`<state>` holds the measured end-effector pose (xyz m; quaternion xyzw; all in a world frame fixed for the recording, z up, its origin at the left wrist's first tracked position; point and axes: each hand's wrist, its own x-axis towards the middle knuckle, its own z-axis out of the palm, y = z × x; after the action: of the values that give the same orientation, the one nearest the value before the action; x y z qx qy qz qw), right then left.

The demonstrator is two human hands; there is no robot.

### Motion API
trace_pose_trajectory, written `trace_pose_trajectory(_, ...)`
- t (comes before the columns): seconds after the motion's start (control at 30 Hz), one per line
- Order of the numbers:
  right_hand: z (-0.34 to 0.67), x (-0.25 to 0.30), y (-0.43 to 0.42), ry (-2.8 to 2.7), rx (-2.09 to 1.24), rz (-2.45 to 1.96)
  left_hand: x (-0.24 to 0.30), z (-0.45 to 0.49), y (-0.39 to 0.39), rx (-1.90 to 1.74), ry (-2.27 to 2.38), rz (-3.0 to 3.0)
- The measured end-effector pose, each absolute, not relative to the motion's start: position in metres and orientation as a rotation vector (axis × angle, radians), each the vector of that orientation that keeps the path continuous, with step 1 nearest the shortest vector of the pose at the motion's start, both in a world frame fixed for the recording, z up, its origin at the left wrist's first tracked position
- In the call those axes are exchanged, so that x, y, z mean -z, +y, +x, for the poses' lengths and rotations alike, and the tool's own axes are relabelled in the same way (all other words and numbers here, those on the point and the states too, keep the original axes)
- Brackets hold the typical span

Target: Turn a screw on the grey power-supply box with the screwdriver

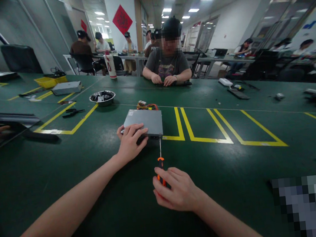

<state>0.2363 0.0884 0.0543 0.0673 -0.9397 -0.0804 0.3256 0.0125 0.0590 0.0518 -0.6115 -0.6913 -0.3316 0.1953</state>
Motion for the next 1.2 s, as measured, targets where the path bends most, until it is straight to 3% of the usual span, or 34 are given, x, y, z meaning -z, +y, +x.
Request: trace_pose_trajectory(1.2, 0.234, -0.061, 0.082, -2.683, 0.105, 0.122, -0.052, 0.012, 0.059, 0.932, -1.943, -1.711)
